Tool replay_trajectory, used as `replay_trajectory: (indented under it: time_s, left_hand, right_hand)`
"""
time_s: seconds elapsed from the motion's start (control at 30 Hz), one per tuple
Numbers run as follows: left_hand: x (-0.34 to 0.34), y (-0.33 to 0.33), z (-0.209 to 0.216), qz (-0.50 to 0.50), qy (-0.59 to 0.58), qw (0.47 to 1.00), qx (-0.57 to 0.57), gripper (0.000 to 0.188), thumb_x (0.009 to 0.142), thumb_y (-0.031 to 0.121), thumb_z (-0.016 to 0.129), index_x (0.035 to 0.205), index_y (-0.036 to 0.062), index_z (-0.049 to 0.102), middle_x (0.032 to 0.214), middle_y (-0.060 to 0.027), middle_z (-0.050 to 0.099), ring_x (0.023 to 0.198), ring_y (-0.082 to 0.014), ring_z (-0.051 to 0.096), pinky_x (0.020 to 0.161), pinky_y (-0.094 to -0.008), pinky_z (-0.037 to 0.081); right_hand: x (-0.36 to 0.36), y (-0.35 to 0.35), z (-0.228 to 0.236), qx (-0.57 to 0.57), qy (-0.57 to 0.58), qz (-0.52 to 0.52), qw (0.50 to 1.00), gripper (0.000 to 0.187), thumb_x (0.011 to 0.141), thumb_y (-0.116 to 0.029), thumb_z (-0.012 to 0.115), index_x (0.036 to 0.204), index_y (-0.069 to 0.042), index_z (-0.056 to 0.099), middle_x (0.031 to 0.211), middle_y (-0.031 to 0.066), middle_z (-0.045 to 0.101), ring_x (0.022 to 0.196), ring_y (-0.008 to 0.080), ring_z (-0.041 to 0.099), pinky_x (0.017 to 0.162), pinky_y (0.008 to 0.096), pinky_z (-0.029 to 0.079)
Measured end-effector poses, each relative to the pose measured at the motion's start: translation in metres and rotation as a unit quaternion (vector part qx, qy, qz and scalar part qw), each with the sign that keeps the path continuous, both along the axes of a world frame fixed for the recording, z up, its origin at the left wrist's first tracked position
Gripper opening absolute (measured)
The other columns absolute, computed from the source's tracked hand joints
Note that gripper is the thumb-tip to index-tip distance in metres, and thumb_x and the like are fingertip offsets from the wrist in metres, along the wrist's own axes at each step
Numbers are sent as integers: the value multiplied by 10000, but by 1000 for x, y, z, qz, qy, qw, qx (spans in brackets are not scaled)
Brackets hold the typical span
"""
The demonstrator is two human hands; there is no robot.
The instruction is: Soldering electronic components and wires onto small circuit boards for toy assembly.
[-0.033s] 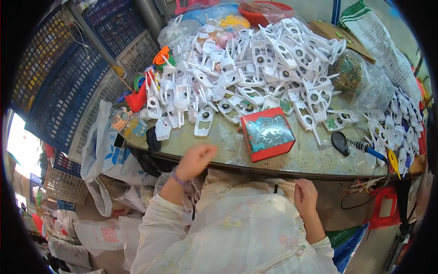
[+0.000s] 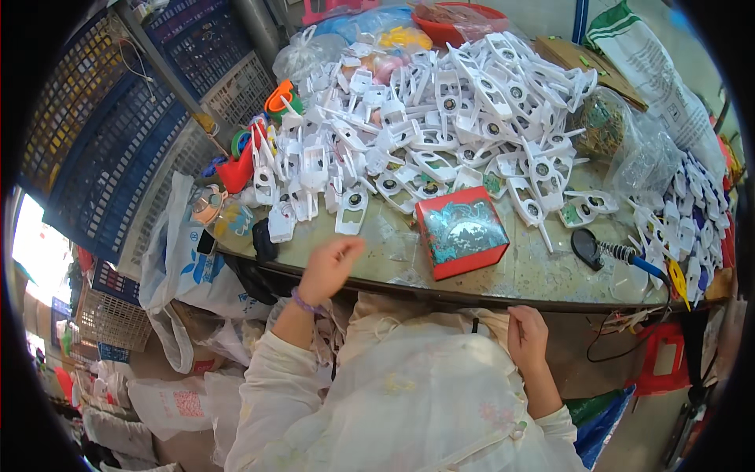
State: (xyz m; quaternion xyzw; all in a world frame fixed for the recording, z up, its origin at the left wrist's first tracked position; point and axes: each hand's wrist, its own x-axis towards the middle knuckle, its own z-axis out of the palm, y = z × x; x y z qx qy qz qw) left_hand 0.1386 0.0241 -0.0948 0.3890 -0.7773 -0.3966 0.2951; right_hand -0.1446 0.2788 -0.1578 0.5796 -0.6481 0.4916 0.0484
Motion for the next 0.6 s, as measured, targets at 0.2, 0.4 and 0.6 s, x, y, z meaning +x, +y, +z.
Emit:
replay_trajectory:
  time_s: [0.2, 0.4, 0.6]
  left_hand:
    - [-7, -87, 11, 121, -89, 941, -303, 228, 796, 81, 655, 1021, 79, 689, 1013, -129, 613, 970, -320, 571, 831, -382, 462]
    - [-2, -133, 3, 186, 107, 971, -104, 197, 901, 144, 597, 990, -13, 675, 983, -89, 686, 849, -174, 643, 797, -282, 495]
    - [-18, -86, 45, 173, 430, 886, 26, 192, 968, 146, 519, 1088, 2, 556, 888, -61, 649, 775, -128, 610, 754, -264, 499]
  right_hand:
    - [-6, -16, 9, 12, -72, 18, 997, 200, 758, 84, 612, 936, -7, 621, 777, 156, 627, 667, 314, 615, 578, 336, 482]
    - [-9, -25, 22, -24, -63, 15, 998, 185, 765, 95, 592, 916, -10, 619, 765, 131, 634, 640, 265, 616, 583, 307, 483]
    - [-16, -34, 36, -55, -79, 16, 995, 202, 759, 111, 575, 916, -7, 624, 740, 113, 632, 610, 228, 613, 577, 280, 477]
